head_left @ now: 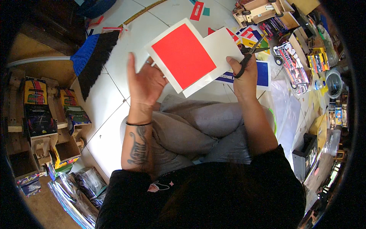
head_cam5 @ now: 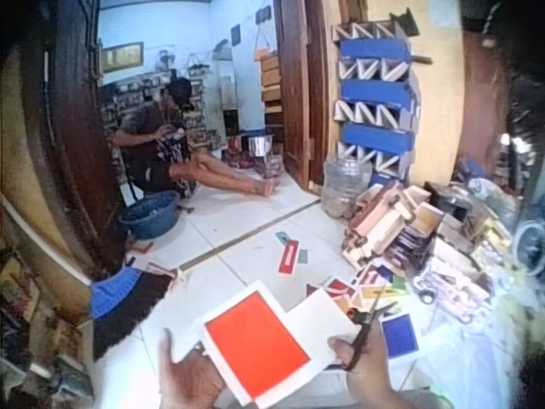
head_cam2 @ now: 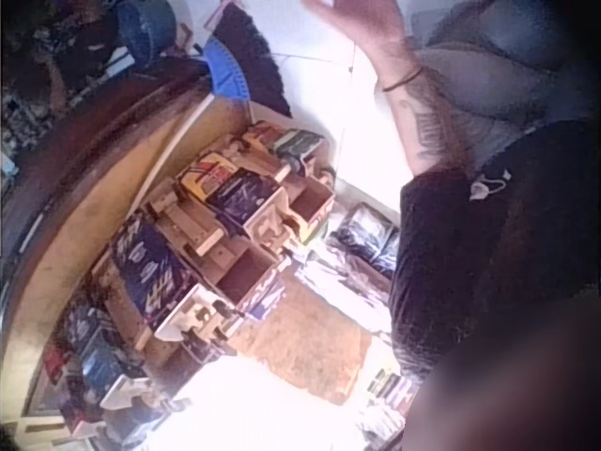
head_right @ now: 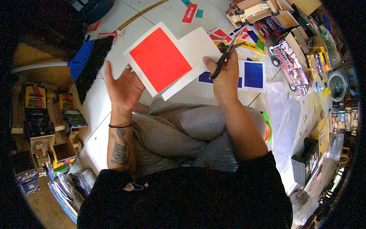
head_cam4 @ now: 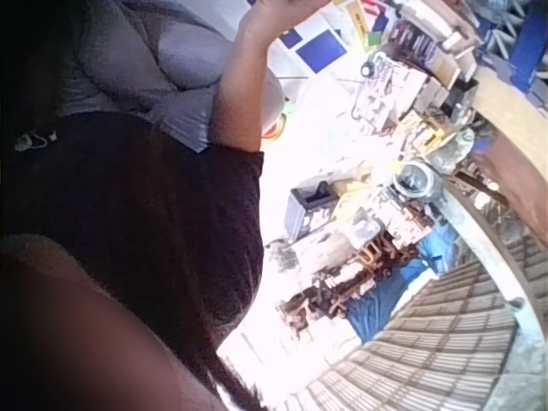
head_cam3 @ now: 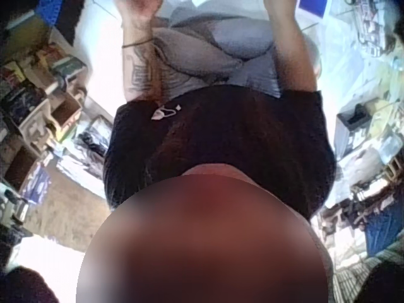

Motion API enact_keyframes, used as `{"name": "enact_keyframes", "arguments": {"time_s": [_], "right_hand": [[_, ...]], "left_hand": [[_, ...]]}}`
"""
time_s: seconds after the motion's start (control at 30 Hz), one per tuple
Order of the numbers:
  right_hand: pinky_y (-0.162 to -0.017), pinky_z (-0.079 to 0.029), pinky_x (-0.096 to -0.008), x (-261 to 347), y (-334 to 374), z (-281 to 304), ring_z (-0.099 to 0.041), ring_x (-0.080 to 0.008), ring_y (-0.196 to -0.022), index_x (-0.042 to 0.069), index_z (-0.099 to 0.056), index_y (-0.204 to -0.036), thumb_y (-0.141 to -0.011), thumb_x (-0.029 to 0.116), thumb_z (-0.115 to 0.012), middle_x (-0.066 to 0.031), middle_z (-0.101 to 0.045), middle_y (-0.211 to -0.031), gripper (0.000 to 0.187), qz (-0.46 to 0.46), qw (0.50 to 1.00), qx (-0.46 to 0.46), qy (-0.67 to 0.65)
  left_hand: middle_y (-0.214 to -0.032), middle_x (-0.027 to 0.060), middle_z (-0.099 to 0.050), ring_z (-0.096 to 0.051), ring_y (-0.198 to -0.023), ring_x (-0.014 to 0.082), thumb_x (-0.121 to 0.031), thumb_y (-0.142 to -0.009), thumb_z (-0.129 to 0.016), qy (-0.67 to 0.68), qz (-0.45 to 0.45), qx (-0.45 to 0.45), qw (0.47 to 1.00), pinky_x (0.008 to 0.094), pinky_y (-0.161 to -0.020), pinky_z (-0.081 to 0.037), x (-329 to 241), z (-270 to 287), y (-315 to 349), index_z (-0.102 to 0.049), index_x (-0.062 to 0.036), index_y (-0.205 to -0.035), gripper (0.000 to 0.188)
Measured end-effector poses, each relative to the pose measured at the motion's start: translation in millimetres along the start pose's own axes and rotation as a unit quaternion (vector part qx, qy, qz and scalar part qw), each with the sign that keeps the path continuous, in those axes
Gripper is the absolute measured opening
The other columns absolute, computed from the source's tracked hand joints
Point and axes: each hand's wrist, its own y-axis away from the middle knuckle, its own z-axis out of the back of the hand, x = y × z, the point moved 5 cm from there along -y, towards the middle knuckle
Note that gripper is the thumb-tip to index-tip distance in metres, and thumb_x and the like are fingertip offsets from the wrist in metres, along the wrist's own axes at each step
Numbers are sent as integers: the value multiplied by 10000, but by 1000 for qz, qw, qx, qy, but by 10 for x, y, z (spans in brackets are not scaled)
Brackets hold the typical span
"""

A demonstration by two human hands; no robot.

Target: The person cuts red and white paper sheets with scissors while sitting on the floor, then places the cut pieces into a plastic bag and wraps a toy truck box in the same bag.

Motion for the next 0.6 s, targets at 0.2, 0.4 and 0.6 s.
{"name": "enact_keyframes", "arguments": {"time_s": [0.2,0.4,0.6], "right_hand": [[-522,-436,-193,-35,53,-68,-540,-103,-676,37,-406,-1099,-676,22,-676,-74,-521,-945,503,61,997,42,-2],[-602,-458,-211,-35,109,-172,-546,-97,-702,23,-495,-1001,-657,92,-729,-52,-555,-851,421,-17,955,146,258],[-445,-388,-181,-287,492,-409,-514,-68,-520,-2,-565,-855,-649,262,-763,-25,-549,-637,389,-244,819,457,246]], "left_hand": [[-1041,112,-585,-570,-929,161,-190,-801,-623,-247,-69,-117,960,299,-804,-465,225,65,-48,-519,22,-1090,373],[-726,91,-644,-578,-602,113,-216,-787,-655,-517,-275,-158,795,231,-557,-453,-342,85,83,-632,46,-820,265],[-816,92,-648,-604,-682,119,-197,-782,-659,-470,-247,-204,822,228,-605,-470,-504,132,127,-627,22,-897,250]]}}
